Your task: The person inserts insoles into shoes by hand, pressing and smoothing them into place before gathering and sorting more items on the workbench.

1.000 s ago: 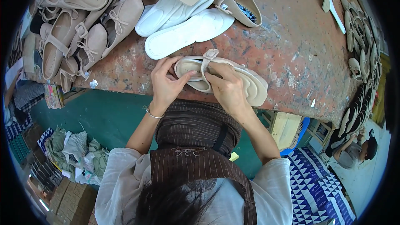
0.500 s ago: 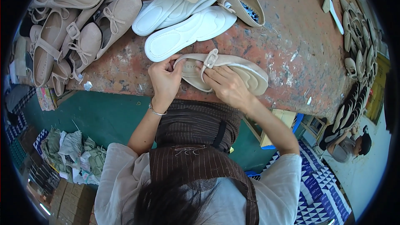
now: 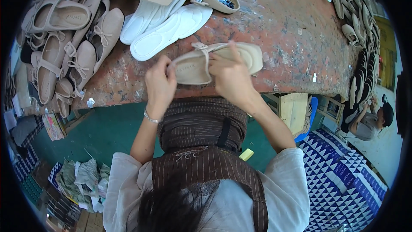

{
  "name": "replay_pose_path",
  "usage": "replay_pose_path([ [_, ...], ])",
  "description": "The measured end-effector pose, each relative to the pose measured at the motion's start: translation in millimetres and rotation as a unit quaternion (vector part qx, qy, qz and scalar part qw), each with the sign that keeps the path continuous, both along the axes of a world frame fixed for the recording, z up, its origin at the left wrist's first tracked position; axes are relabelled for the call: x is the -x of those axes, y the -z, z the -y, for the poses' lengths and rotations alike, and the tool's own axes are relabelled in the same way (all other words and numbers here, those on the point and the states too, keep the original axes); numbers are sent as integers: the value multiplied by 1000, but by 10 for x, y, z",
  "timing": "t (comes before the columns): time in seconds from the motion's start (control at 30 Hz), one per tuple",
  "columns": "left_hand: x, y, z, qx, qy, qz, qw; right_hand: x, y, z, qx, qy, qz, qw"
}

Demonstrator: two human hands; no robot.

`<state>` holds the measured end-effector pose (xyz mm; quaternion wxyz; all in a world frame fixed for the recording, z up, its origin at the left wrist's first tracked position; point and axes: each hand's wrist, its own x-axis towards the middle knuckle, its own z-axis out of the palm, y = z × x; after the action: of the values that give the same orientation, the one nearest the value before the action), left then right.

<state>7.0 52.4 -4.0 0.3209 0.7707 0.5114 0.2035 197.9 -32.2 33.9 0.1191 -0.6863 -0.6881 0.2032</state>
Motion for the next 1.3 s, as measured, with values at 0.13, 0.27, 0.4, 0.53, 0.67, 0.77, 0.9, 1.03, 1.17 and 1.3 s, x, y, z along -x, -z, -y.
replay_pose_path([
  [0.13, -142, -167, 496, 116, 128, -53, 984, -333, -72, -58, -205, 306, 242, 898],
  [0.27, -306, -263, 901, -99, 173, -20, 980, -521, -271, -51, -114, 431, -219, 868],
  [0.4, -424, -174, 995, -178, 326, -50, 927, -113, -281, 473, -181, 262, -149, 936],
  [0.53, -476, -15, 1017, -194, 409, -223, 863, 372, 34, 787, -143, 253, -2, 957],
  [0.67, -459, 28, 1128, -173, 370, -268, 873, 175, 306, 420, -206, 226, 49, 951],
  [0.77, -461, 26, 1173, -199, 321, -251, 891, -65, 371, 217, -132, 220, 40, 966],
  [0.9, -471, 29, 1167, -171, 314, -220, 907, -12, 311, 335, -147, 183, 69, 970],
  [1.03, -461, 32, 1159, -142, 320, -201, 915, 73, 270, 340, -104, 163, 114, 974],
  [1.17, -461, 39, 1157, -160, 331, -198, 909, 2, 273, 137, -41, 209, 95, 972],
  [1.3, -470, 59, 1139, -168, 330, -202, 907, 32, 234, 130, 21, 213, 98, 972],
])
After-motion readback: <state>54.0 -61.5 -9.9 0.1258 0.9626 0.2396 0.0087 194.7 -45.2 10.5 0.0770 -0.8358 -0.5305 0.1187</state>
